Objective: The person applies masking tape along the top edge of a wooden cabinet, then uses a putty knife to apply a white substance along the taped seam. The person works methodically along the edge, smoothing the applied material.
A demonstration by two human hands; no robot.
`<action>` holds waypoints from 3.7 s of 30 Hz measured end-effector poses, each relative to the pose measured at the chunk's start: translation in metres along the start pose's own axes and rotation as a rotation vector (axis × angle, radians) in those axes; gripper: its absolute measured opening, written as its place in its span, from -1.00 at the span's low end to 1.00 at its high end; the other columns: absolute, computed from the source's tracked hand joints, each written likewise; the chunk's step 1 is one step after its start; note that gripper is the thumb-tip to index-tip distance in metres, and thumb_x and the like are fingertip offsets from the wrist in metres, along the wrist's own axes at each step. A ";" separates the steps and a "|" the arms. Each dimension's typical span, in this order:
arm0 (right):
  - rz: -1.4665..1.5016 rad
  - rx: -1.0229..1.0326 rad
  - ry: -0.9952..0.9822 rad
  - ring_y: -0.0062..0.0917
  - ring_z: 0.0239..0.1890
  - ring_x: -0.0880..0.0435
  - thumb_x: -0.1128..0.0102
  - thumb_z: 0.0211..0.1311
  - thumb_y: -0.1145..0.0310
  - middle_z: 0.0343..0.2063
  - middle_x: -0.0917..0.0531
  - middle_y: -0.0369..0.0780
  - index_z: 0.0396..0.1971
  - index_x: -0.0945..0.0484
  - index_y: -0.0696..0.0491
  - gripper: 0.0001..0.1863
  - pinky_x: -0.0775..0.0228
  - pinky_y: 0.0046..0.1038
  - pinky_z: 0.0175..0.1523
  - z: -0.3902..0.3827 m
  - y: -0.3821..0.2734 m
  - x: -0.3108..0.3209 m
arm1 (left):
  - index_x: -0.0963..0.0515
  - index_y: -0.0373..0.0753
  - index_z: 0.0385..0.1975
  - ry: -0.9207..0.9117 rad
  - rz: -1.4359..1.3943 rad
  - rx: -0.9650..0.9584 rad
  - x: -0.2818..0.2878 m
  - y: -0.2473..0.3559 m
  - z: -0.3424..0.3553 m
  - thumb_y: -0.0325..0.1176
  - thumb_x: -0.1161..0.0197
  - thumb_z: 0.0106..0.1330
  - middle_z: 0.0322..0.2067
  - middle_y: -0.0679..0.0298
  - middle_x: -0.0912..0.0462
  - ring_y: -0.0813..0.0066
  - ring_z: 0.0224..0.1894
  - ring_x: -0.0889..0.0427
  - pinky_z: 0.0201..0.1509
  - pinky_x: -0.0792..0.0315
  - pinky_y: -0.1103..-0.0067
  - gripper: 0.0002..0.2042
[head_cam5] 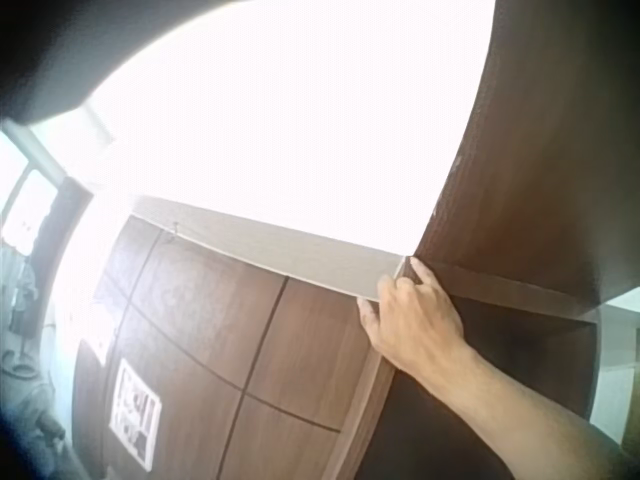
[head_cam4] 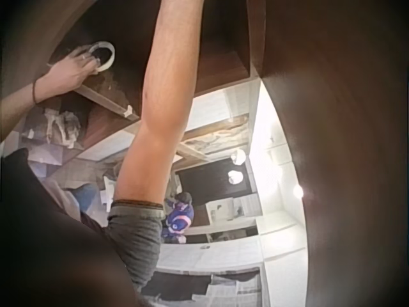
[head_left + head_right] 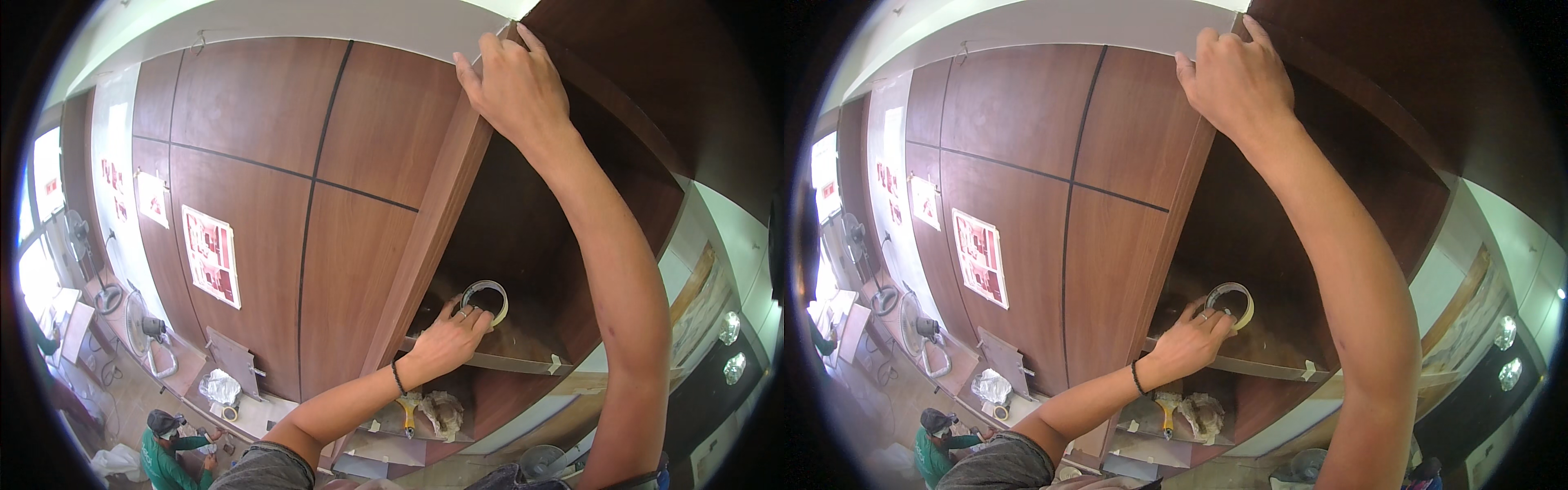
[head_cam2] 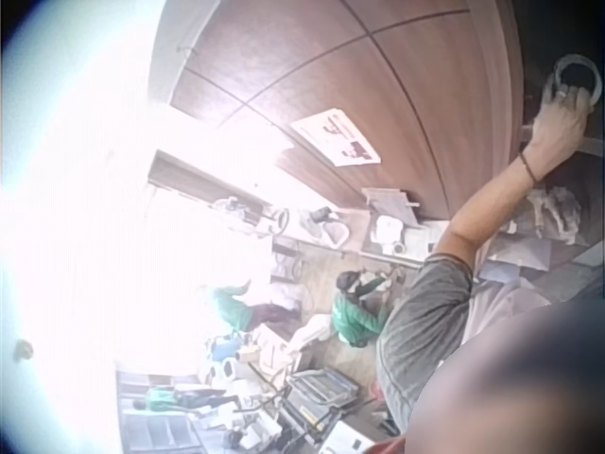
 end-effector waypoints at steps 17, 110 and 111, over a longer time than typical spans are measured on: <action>-0.022 -0.044 -0.078 -0.29 -0.59 -0.74 -0.12 0.52 0.02 -0.78 -0.61 -0.11 -0.54 -0.62 0.14 -0.48 -0.37 -0.22 0.45 0.004 -0.005 0.002 | -0.41 -0.25 -0.15 -0.004 -0.010 -0.009 -0.005 -0.002 -0.001 -0.48 -0.14 0.30 -0.28 0.17 -0.59 0.21 -0.06 -0.66 0.39 -0.35 0.06 -0.84; 1.172 -0.905 -0.372 -0.22 0.08 -0.68 -0.48 0.13 0.51 0.04 -0.65 -0.09 0.03 -0.66 0.11 -0.58 -0.51 -0.28 0.18 -0.328 -0.072 0.176 | -0.69 -0.26 -0.16 -0.143 -0.422 -0.055 0.070 0.023 0.002 -0.37 -0.56 0.13 -0.19 0.24 -0.72 0.18 0.07 -0.68 0.45 -0.32 0.05 -0.70; 1.145 -0.985 -0.279 -0.26 0.13 -0.68 -0.49 0.13 0.54 0.10 -0.63 -0.09 0.08 -0.66 0.10 -0.55 -0.52 -0.31 0.21 -0.330 -0.077 0.178 | -0.68 -0.26 -0.18 -0.098 -0.467 0.011 0.068 0.023 -0.001 -0.37 -0.57 0.12 -0.23 0.24 -0.72 0.20 0.02 -0.69 0.45 -0.33 0.05 -0.70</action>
Point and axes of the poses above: each hand's wrist, its own z-axis towards the middle knuckle, its own x-axis out of the back of the hand, y = z × x, the point moved 1 cm from there along z, towards the middle knuckle
